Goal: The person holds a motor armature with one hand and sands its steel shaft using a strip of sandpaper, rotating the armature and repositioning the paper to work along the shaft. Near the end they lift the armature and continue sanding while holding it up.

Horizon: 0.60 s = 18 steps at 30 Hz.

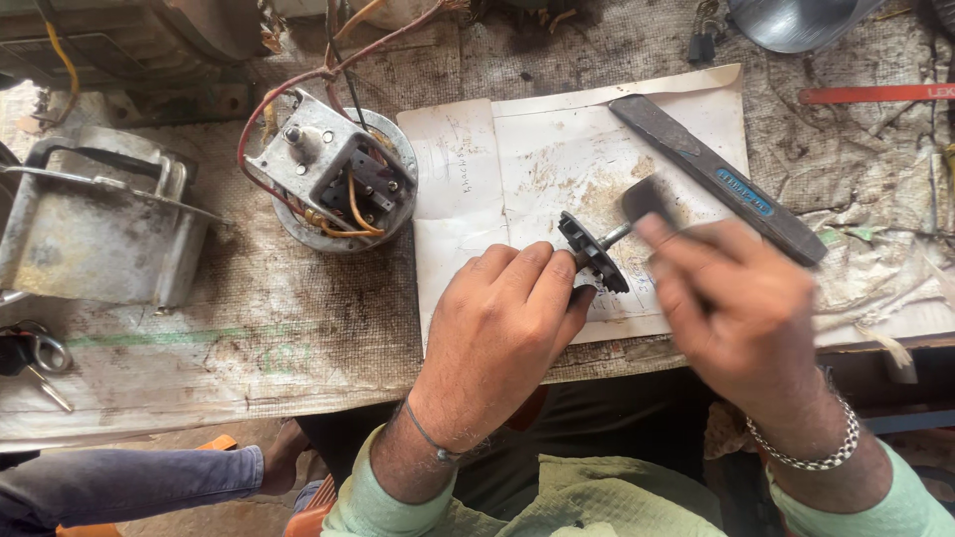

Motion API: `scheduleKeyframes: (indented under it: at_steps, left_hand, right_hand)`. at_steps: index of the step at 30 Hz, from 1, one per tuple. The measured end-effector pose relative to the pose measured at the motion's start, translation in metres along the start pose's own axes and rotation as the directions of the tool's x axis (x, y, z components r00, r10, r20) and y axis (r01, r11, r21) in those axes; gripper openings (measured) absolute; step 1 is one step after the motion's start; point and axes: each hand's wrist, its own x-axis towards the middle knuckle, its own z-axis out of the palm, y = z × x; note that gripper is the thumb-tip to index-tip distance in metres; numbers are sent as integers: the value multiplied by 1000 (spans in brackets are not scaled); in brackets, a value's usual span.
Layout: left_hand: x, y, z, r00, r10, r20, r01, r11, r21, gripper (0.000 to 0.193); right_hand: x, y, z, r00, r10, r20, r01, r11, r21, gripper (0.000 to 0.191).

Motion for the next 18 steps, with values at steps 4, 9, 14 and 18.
scheduleKeyframes:
  at_steps: [4,9,14,18]
  left_hand:
    - [0,0,0,1000,1,9,-1,1000,-8,26]
    - [0,0,0,1000,8,0,-8,1000,0,27]
    - [0,0,1,1000,7,7,-7,1000,4,26]
    - [0,0,1,1000,16,-7,-16,1000,14,27]
  right_hand:
    - [1,-1,-2,999,-29,40,27,997,71,31]
    - [-1,-5,0,994,-89,55,87,995,42,33]
    - [0,-3,0,1000,-15,10,15,999,52,31]
    - [2,-1,1,999,-24,42,18,989,144,31]
